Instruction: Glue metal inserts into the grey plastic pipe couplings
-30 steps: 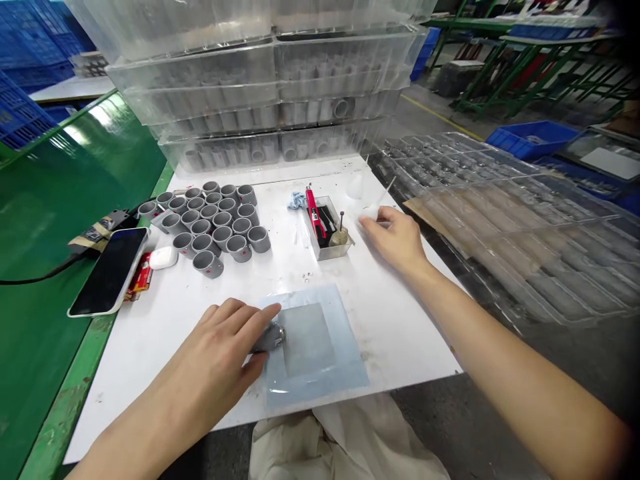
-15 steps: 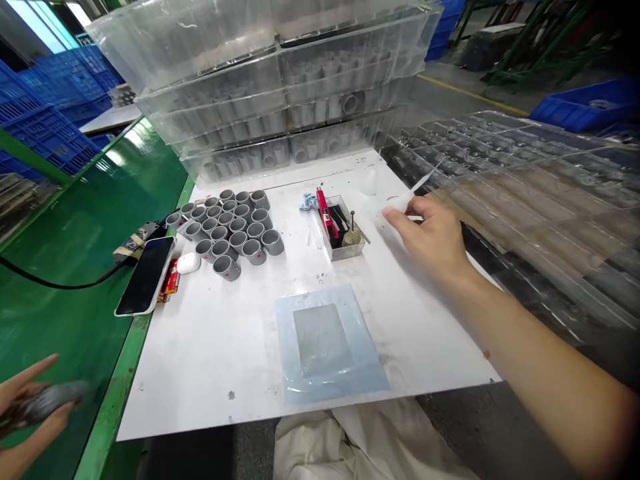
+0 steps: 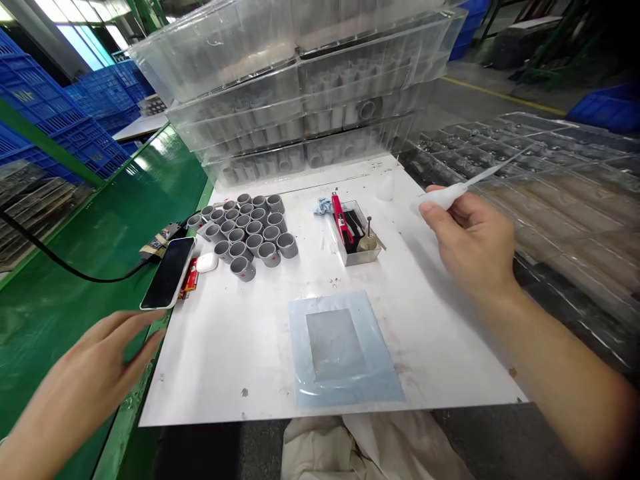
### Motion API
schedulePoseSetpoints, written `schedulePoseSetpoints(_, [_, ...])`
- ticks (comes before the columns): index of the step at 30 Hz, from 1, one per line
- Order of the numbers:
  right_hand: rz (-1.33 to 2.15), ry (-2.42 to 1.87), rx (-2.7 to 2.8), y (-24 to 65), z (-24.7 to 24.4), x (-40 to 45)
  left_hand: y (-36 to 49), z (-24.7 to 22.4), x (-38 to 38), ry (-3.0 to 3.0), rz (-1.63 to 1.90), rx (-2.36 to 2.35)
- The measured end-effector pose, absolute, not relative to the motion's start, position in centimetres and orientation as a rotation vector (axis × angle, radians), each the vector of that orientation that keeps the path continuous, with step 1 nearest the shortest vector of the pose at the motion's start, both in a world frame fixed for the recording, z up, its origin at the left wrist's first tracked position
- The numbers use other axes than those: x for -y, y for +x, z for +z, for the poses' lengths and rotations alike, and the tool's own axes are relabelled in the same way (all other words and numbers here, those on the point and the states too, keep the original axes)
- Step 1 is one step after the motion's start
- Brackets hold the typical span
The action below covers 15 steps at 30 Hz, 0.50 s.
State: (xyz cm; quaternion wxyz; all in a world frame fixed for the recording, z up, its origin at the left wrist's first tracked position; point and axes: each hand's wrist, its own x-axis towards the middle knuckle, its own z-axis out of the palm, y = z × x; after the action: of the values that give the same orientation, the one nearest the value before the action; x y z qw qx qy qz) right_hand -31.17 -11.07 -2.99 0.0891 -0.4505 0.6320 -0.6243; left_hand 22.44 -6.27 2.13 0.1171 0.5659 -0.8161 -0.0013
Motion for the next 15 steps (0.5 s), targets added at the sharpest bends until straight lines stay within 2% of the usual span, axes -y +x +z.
schedulePoseSetpoints(4, [-2.015,-1.377,-1.684,-29.8,-2.8,10.5,12.7,1.3,10.6,1.374,0.248,2.528])
schedulePoseSetpoints(9, [-2.114,-1.395,-1.513,-28.3,-2.4,9.6,9.8,-0.2,13.0,1.247,0.208,2.488])
schedulePoseSetpoints(12, [-2.133,-1.438,-1.418,-27.4,-1.9,9.0,8.6,-0.1,10.6,1.293,-0.235,2.296])
schedulePoseSetpoints(15, [-2.117,-1.479,-1.369,-26.4,-1.4,8.6,6.1,-0.5,7.4,1.376,-1.045,1.967])
